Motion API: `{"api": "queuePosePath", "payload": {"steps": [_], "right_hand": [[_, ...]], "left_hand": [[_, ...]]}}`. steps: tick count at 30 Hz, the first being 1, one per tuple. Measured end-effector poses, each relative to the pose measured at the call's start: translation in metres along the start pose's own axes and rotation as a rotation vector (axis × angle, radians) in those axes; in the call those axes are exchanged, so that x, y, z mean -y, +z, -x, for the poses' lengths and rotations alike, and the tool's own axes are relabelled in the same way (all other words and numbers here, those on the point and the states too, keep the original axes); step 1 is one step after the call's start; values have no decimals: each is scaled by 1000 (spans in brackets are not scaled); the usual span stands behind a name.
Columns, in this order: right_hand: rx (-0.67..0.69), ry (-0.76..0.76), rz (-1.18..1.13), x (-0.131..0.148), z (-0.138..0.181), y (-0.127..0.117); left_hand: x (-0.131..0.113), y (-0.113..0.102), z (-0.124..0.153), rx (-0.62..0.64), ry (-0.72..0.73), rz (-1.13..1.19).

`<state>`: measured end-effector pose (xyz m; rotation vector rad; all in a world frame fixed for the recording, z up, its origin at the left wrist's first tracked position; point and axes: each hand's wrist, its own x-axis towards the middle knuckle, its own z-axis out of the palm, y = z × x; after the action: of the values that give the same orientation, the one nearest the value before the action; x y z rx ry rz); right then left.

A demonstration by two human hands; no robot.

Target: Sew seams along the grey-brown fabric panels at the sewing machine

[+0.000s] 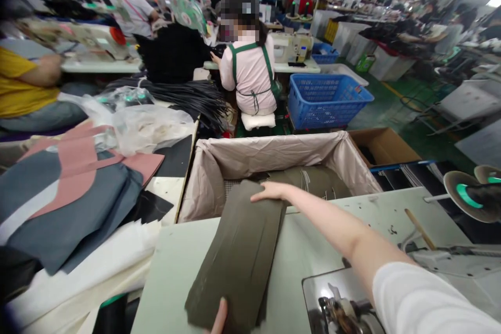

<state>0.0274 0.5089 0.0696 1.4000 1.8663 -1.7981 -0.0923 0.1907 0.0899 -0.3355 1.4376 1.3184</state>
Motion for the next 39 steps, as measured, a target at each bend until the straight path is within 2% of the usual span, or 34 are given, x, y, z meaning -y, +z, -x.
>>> {"api": "queuePosePath", "payload": {"steps": [2,4,6,8,10,13,15,17,20,22,24,26,29,34,36,39], "right_hand": [[-129,-10,43,-5,-9,-71],[-243,-15,105,-8,-21,-138],[-312,-3,178,-13,-33,-193],[-345,19,261,-22,-48,-234],[-355,43,348,-38,-67,-263],[-338,75,467,-74,-107,-283],[-313,107,531,-109,-142,-279],[-279,154,578,-150,-178,-259],[-231,231,623,-212,-221,-213],[-221,271,648,-243,-236,-184],[-226,288,672,-260,-243,-167],[-235,266,697,-264,-245,-157],[-220,147,737,-254,-245,-139],[-3,-96,748,-239,-241,-93],[59,-144,740,-240,-237,-83],[71,-160,740,-241,-234,-77]], "left_hand": [[4,54,-43,103,42,89],[12,116,-82,231,65,280],[26,175,-111,258,-6,362],[43,221,-131,269,-81,343],[60,246,-148,311,-176,288],[75,253,-173,440,-342,180],[75,245,-192,580,-494,48],[69,234,-206,813,-614,-148],[56,222,-214,1164,-611,-391],[49,217,-212,1308,-653,-476],[49,214,-208,1404,-738,-562],[54,212,-204,1421,-721,-628],[63,212,-203,1358,-607,-626],[68,210,-206,1377,-409,-643],[67,207,-207,1402,-382,-650],[68,204,-208,1398,-402,-636]]}}
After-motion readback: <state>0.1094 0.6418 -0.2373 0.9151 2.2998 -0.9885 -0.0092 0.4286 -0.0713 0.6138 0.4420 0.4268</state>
